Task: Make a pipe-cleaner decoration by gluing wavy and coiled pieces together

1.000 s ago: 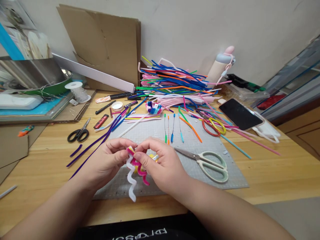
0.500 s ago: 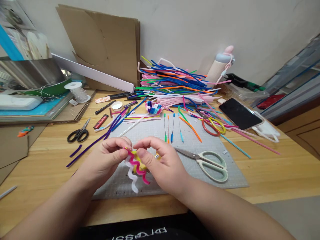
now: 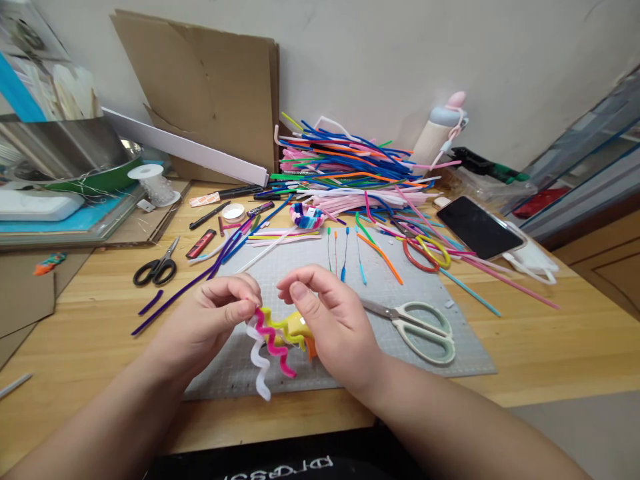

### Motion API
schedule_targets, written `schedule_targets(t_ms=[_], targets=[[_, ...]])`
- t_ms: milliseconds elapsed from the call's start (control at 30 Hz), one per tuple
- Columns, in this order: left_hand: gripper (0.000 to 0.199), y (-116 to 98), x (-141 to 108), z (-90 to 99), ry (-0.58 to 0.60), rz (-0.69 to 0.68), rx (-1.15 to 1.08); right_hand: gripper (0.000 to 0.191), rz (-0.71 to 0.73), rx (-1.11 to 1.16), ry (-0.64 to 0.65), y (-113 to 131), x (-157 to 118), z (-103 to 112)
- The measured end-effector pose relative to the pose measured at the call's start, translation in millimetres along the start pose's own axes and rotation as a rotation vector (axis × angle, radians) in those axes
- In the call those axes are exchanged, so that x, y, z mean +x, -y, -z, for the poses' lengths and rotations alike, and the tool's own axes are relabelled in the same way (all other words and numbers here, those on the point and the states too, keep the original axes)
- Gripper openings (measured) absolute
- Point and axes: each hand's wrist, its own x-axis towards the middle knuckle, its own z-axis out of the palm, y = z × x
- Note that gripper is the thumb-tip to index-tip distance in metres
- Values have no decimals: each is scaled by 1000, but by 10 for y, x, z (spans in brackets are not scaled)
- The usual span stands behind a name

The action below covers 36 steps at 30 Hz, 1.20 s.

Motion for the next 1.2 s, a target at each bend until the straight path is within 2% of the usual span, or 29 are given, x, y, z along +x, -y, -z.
schedule_targets(t_ms=[100, 200, 367, 500, 567, 633, 733, 800, 900, 1000, 1133, 1200], targets=[[6, -17, 2, -7, 4, -22, 19, 16, 16, 14, -50, -5, -7, 0], [8, -32, -5, -19, -21, -9, -5, 14, 100, 67, -209, -5, 2, -6], [14, -49, -2, -38, -121, 62, -125, 16, 297, 198, -507, 26, 70, -10], [22, -62, 36, -26, -231, 135, -246, 13, 358, 228, -591, 61, 99, 20], [24, -54, 64, -6, -306, 166, -282, 10, 368, 223, -533, 58, 96, 41], [24, -34, 89, 17, -364, 153, -269, 9, 354, 167, -388, 33, 86, 55], [21, -2, 107, 37, -387, 92, -164, 12, 209, -105, -86, -30, 69, 53], [22, 5, 101, 26, -375, 60, -53, 13, 103, -280, 41, -64, 65, 38], [22, -6, 75, -26, -294, 45, 87, 13, 52, -372, 92, -76, 82, 17], [23, -12, 55, -77, -207, 43, 124, 11, -28, -365, 141, -47, 103, 8], [24, 21, 53, -90, -160, 48, 120, 21, -292, -184, 243, -25, 110, -3], [24, 44, 57, -89, -129, 57, 117, 25, -361, -74, 278, -40, 112, -10]])
